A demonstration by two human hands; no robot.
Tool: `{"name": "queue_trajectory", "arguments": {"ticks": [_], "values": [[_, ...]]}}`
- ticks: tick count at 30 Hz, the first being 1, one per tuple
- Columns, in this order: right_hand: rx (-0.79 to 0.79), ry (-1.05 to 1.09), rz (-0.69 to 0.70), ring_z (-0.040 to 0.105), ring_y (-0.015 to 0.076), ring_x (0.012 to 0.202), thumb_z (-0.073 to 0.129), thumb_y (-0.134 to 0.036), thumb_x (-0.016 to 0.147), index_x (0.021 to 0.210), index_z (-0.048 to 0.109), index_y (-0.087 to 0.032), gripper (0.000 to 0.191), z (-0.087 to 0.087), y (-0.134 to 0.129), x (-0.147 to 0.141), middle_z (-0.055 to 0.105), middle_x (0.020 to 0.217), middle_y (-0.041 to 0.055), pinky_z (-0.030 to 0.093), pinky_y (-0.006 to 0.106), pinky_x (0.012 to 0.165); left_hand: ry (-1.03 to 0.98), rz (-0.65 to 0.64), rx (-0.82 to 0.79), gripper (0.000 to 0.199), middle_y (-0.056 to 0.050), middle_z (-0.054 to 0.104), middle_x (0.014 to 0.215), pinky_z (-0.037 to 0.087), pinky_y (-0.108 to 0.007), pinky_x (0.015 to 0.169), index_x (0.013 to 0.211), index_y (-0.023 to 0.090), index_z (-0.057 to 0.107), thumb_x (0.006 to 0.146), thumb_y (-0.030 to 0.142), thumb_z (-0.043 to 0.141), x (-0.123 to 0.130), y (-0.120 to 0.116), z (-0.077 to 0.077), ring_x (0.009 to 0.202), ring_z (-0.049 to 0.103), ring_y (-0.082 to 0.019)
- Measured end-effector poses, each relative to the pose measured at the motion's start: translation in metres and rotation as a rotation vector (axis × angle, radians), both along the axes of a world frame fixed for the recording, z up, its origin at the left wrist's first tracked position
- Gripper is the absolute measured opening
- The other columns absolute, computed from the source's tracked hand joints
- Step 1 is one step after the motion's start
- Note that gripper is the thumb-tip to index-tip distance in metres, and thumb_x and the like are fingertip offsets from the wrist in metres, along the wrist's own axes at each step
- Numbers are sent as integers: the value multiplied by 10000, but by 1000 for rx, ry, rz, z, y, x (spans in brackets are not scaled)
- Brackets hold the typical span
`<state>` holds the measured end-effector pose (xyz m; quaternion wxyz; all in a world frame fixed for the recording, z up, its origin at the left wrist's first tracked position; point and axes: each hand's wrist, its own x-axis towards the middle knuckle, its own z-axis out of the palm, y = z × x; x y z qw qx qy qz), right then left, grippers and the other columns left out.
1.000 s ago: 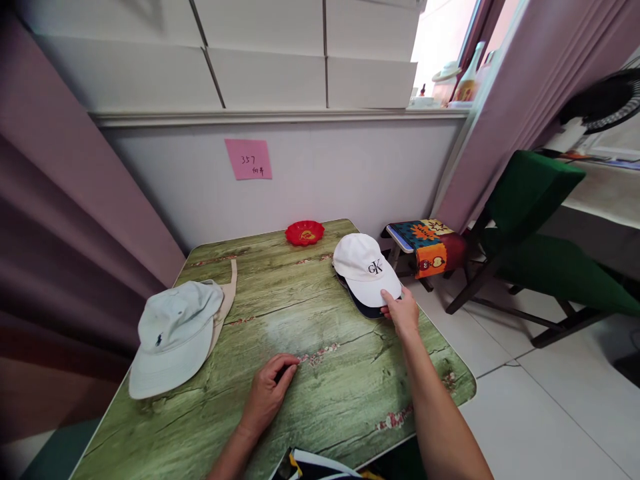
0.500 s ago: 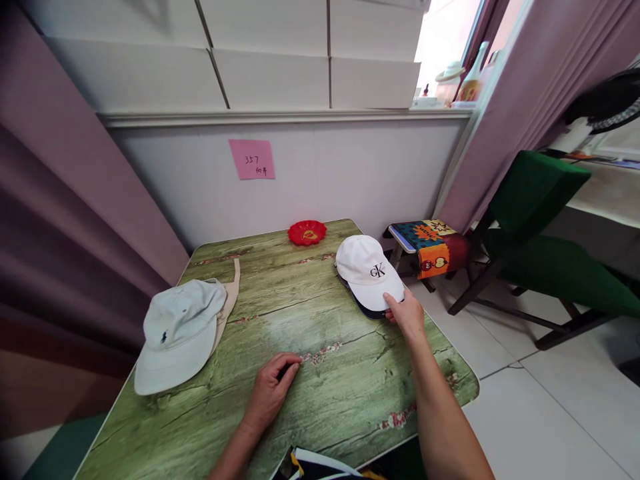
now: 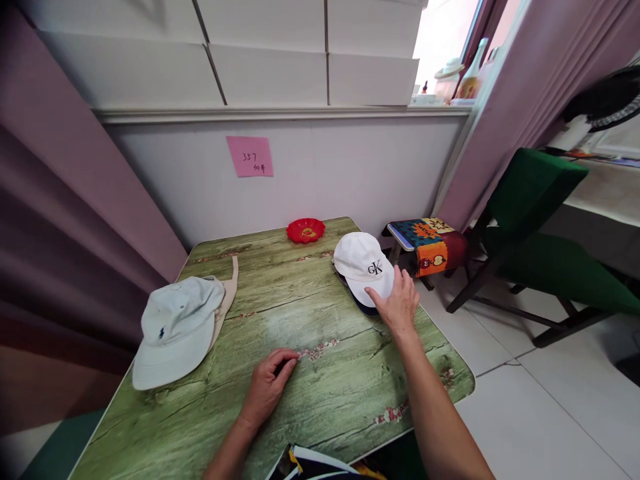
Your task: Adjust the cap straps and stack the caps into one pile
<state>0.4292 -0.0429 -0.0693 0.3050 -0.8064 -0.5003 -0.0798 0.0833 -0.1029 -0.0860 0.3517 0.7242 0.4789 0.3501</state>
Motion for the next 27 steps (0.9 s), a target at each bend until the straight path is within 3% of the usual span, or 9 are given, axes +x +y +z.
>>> {"name": "queue_trajectory", "arguments": {"ticks": [4,9,14,17,19,22,24,27], "values": [[-135,-4,50,312,399,1399,530,-739,797,1563,219,-184,996,-27,11,-14,317,1558,204,330,560,1076,-1,5,7,200,-59,709,922,499,-334,825,908,208,703,929,306,529,1,-1,0,889,658,-204],[-93,-50,45,312,417,1384,516,-742,804,1556,243,-168,985,-44,14,-15,326,1551,207,324,572,1084,0,22,14,206,-63,718,908,502,-335,824,884,212,705,919,299,522,3,-5,4,882,660,-207],[-65,-63,57,329,438,1374,505,-704,828,1537,271,-111,953,-37,9,-17,350,1522,255,321,614,1064,3,30,23,203,-59,721,867,502,-328,790,866,219,718,908,287,531,4,-8,7,842,665,-207],[73,-91,27,264,457,1422,505,-646,861,1530,263,-70,915,-25,0,-32,326,1533,284,221,689,1088,-1,36,27,197,-53,718,854,502,-319,787,861,219,718,903,269,532,4,-9,5,838,665,-202],[173,-78,121,244,433,1452,506,-595,888,1519,295,-69,849,-18,-6,-52,335,1541,270,191,680,1117,-4,41,25,188,-52,717,854,499,-314,791,859,215,717,894,250,536,5,-9,4,843,666,-199],[196,136,489,446,330,1367,495,-517,921,1420,475,-122,638,-15,-6,-96,518,1432,216,325,526,1136,-12,47,27,177,-50,722,867,494,-309,799,858,214,719,882,225,544,5,-9,4,846,665,-195],[168,437,675,629,280,1147,520,-517,905,1272,602,-150,525,-21,1,-128,659,1253,178,473,439,1029,-17,50,28,175,-47,724,863,491,-306,797,854,215,721,877,221,548,5,-10,6,837,662,-193],[40,936,670,709,227,724,487,-615,878,1104,659,-132,560,-35,19,-169,744,904,132,588,353,685,-35,57,19,162,-42,723,837,488,-302,779,838,208,724,865,233,567,6,-12,7,807,656,-188]]}}
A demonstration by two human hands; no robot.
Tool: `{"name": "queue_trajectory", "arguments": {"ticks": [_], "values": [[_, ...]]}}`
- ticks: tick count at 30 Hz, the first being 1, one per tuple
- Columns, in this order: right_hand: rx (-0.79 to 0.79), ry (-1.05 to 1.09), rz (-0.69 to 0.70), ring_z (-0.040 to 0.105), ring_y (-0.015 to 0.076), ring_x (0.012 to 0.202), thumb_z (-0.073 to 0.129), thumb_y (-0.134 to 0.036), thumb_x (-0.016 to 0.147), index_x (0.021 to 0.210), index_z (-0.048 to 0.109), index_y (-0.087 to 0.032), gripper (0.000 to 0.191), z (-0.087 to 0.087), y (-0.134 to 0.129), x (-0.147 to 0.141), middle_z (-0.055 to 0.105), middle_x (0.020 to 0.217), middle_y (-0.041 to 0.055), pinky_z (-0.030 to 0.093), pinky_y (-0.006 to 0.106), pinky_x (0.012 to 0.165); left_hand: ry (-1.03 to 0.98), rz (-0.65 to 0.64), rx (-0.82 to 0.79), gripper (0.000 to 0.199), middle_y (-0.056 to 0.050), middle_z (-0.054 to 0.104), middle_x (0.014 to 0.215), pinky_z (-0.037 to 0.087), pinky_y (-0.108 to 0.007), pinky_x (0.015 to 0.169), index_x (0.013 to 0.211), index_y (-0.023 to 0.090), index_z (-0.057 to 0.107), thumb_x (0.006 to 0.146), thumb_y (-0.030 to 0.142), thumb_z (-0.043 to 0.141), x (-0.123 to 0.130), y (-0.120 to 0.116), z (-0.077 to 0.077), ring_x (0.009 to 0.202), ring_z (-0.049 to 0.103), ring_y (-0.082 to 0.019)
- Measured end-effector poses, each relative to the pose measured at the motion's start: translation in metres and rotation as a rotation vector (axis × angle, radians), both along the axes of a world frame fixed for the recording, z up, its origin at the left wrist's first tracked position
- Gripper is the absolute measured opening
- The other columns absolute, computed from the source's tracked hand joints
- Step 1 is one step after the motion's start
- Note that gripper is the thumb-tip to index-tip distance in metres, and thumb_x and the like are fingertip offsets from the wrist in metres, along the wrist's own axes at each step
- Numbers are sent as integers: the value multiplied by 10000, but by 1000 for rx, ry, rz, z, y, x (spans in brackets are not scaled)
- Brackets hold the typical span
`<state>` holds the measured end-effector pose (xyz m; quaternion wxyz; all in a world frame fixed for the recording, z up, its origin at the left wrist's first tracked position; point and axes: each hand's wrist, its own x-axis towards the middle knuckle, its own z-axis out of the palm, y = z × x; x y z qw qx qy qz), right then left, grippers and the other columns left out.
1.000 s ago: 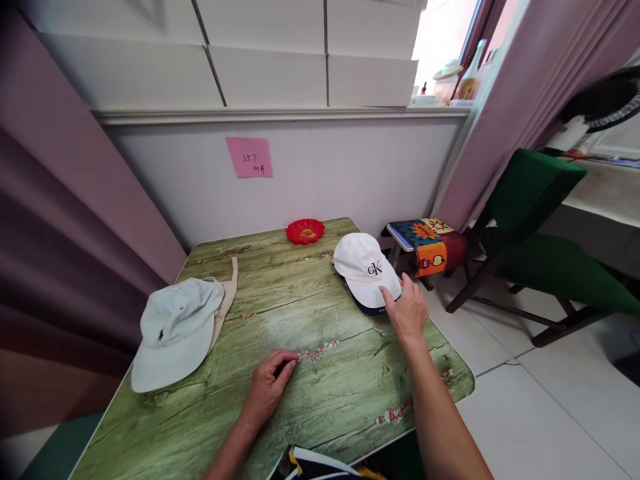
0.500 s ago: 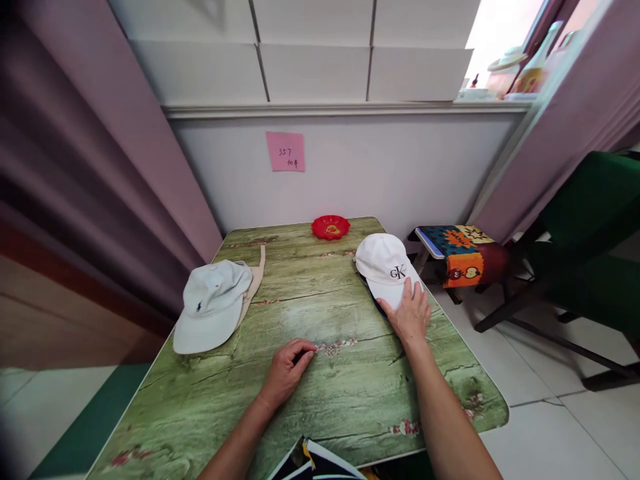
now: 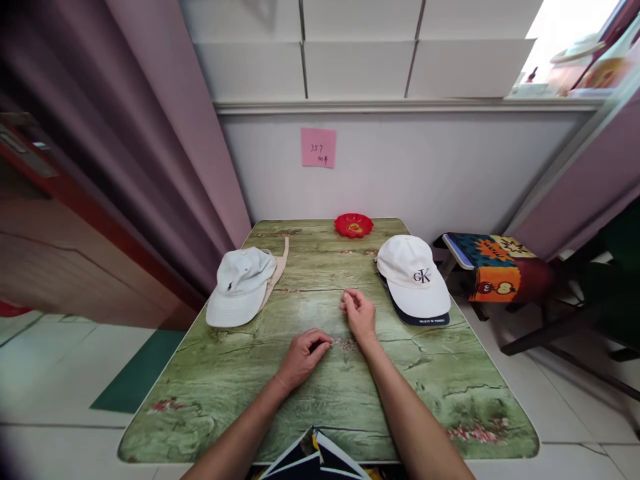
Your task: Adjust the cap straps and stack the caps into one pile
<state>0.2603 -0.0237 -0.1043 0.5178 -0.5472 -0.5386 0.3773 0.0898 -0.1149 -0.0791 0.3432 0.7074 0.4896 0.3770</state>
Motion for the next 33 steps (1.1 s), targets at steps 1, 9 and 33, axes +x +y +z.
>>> {"name": "queue_trajectory", "arguments": {"ticks": [1,9,33], "values": [[-44,61,-1,702,217,675,476,-640,868,1074,660,-125,585,-5,6,-10,742,857,123,581,333,625,-13,4,-6,158,-42,723,829,488,-301,776,830,204,725,860,242,575,0,-1,-1,799,654,-186],[-25,-37,41,673,194,633,547,-590,836,921,706,-166,461,-19,15,-23,715,712,51,531,284,630,-137,294,29,220,-45,704,824,509,-291,739,802,186,694,844,383,603,-38,32,22,779,630,-182],[-1,-96,64,678,202,635,505,-556,877,925,706,-177,432,-17,14,-22,731,740,54,500,278,634,566,1034,-122,161,-109,735,912,466,-356,743,799,218,687,750,371,668,-194,152,112,897,660,-296]]}}
